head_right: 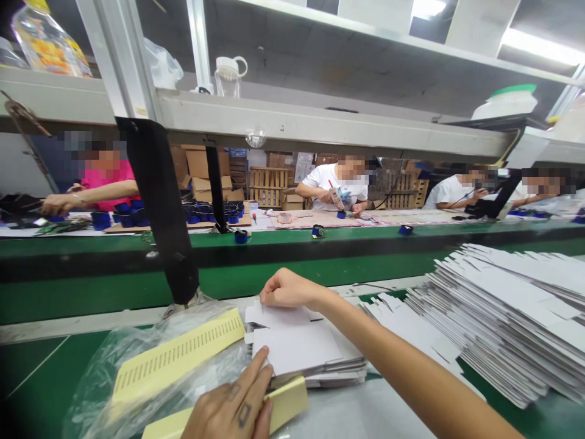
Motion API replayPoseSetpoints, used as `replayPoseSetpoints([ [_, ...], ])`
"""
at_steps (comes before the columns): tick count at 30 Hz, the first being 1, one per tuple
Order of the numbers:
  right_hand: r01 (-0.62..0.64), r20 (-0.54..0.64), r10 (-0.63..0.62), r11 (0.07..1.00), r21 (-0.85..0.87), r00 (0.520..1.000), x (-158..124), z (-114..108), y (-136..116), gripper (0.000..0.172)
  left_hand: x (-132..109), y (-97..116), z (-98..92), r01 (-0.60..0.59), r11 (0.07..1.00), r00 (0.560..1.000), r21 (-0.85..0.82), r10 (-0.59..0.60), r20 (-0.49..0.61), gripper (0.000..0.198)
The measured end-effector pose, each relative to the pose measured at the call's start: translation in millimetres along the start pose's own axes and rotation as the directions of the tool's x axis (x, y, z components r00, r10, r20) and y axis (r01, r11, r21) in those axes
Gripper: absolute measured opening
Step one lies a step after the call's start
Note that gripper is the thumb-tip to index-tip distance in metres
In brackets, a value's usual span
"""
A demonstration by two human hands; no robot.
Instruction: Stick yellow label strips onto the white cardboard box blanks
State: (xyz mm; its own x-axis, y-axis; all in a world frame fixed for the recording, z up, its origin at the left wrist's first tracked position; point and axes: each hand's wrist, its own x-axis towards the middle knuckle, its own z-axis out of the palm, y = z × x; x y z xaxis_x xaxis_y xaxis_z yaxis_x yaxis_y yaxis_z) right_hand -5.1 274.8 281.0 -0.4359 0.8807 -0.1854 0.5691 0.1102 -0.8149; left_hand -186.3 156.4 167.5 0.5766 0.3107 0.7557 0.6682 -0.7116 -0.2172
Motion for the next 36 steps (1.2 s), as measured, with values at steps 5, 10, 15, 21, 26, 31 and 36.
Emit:
replayPoseSetpoints([
  [5, 0.005, 0.038, -0.004, 1.0, -0.016, 0.999, -1.7, 1.6, -3.5, 0.012, -0.3, 0.1, 0.2, 0.002, 1.0, 1.0, 0.015, -0.002, 0.004, 0.032],
  [10, 0.01, 0.031, -0.009, 1.0, -0.024, 0.999, -3.9, 3.0, -4.6, 0.012, -0.9, 0.7, -0.1, 0.005, 1.0, 1.0, 0.019, -0.005, -0.002, 0.032],
  [15, 0.02, 0.016, -0.02, 0.999, -0.029, 1.0, -2.5, 3.5, -0.7, 0.013, 0.9, 1.2, -0.7, 0.008, 0.999, 1.0, 0.039, -0.008, -0.006, 0.031],
  [21, 0.033, -0.009, -0.033, 0.998, -0.056, 0.999, 0.8, 3.8, 2.7, 0.012, -0.8, 0.4, 1.4, -0.007, 1.0, 1.0, 0.009, 0.007, -0.001, 0.032],
  [26, 0.081, -0.09, -0.088, 0.993, -0.081, 0.992, 9.9, 7.0, 10.9, 0.021, -1.9, -0.7, 3.7, -0.019, 1.0, 1.0, 0.024, 0.019, -0.002, 0.032],
  [31, 0.082, -0.157, -0.091, 0.995, -0.063, 0.983, 16.8, 10.0, 18.8, 0.046, 0.5, -3.1, 3.8, -0.02, 0.999, 0.999, 0.035, 0.021, -0.024, 0.031],
  [36, 0.083, -0.225, -0.122, 0.981, -0.173, 0.967, -3.0, -1.9, 13.8, 0.04, -1.7, -3.2, 4.1, -0.01, 0.999, 0.999, 0.038, 0.011, -0.036, 0.031],
])
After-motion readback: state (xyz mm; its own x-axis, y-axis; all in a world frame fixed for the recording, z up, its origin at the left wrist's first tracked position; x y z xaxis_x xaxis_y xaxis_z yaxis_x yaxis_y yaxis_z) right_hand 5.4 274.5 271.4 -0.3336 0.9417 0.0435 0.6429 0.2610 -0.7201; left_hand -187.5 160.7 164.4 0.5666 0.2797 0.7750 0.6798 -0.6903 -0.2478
